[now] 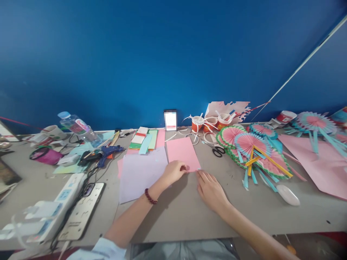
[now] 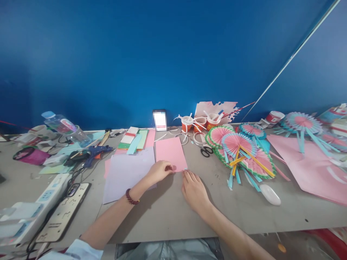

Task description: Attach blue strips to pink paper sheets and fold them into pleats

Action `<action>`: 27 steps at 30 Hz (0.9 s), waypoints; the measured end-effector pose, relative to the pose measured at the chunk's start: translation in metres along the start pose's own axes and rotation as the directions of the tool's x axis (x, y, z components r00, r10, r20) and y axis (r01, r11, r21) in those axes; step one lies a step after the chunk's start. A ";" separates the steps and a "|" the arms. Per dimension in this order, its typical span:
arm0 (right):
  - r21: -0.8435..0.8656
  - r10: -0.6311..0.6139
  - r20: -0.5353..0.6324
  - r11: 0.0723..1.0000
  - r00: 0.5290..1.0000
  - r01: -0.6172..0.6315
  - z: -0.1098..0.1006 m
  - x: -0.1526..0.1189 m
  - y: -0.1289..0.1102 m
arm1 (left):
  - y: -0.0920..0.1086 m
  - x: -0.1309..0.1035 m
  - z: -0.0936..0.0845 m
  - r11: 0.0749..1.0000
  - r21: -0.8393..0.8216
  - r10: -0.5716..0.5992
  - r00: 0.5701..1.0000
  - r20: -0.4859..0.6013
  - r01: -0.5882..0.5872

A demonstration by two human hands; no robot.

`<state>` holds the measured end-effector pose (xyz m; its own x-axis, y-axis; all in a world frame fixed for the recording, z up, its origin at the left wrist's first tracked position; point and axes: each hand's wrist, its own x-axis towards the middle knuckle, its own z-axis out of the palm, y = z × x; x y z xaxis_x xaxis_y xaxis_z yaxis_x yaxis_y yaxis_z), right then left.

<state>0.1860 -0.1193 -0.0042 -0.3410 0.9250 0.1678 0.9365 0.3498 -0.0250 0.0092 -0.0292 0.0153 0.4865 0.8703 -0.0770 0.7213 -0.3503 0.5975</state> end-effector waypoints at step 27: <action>-0.084 -0.034 0.001 0.996 0.999 0.034 -0.001 0.001 -0.003 | 0.001 0.002 -0.004 0.976 0.193 -0.105 0.994 -0.008 0.105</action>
<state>0.1824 -0.1192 -0.0032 -0.3723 0.9129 0.1674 0.9281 0.3668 0.0638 0.0088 -0.0262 0.0190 0.4040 0.9051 -0.1327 0.8498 -0.3177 0.4206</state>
